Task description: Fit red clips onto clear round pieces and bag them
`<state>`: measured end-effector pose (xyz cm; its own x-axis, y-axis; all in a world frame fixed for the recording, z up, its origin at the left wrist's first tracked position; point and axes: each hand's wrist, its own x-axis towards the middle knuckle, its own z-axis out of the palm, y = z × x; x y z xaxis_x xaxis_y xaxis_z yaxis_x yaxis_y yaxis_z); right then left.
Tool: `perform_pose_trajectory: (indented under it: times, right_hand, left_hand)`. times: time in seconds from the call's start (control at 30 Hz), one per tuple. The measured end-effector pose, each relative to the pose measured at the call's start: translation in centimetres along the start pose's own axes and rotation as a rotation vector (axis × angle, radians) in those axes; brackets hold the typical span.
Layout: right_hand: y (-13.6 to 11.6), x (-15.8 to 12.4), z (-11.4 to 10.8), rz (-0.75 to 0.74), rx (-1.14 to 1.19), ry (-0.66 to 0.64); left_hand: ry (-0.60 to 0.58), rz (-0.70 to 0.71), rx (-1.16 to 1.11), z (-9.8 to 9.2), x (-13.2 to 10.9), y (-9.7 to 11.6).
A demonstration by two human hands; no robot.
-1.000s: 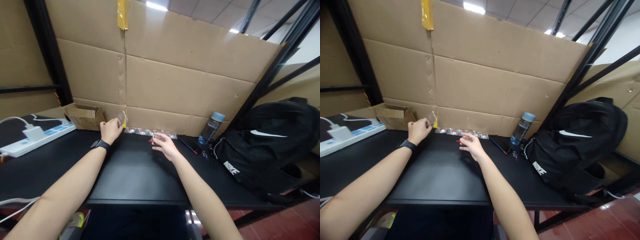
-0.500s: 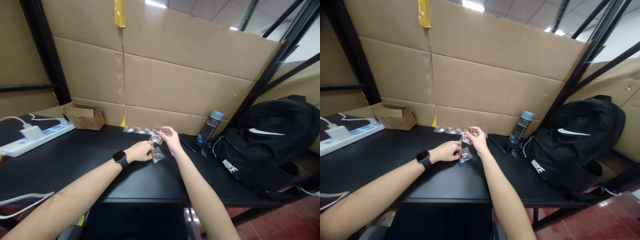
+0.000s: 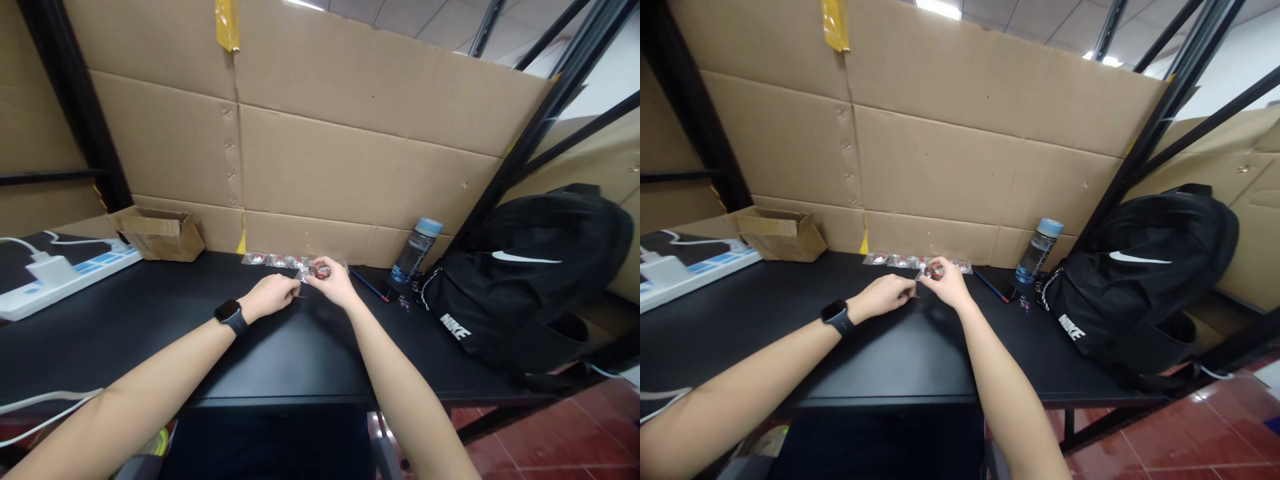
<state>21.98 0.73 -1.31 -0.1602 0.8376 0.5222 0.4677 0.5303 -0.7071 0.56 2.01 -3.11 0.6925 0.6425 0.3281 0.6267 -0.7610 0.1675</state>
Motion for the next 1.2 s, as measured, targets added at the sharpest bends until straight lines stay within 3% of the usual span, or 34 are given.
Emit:
perform_pose_trajectory:
  times: [0.13,0.23,0.4,0.73,1.0,1.2]
  right_hand:
    - [-0.2,-0.4,-0.6,-0.101,-0.182,-0.221]
    - [-0.1,-0.6,-0.8,-0.070,-0.264,-0.293]
    - [0.4,-0.6,-1.1,-0.035,-0.351,-0.401]
    - [1.0,-0.5,-0.5,-0.024,-0.308,-0.450]
    - [1.6,-0.4,0.0,0.007,-0.415,-0.360]
    - [1.2,-0.5,-0.2,-0.009,-0.263,-0.440]
  left_hand:
    - [-0.124,0.086,-0.059,-0.7,-0.3,-0.4]
    - [-0.231,0.177,-0.104,-1.1,-0.6,-0.5]
    - [-0.284,0.148,-0.135,-1.3,-0.7,-0.5]
    - [-0.242,0.193,-0.168,-0.8,-0.3,-1.2]
    - [-0.245,0.193,-0.178,-1.7,-0.5,-0.6]
    - [-0.278,0.194,-0.157,-1.7,-0.7,-0.4]
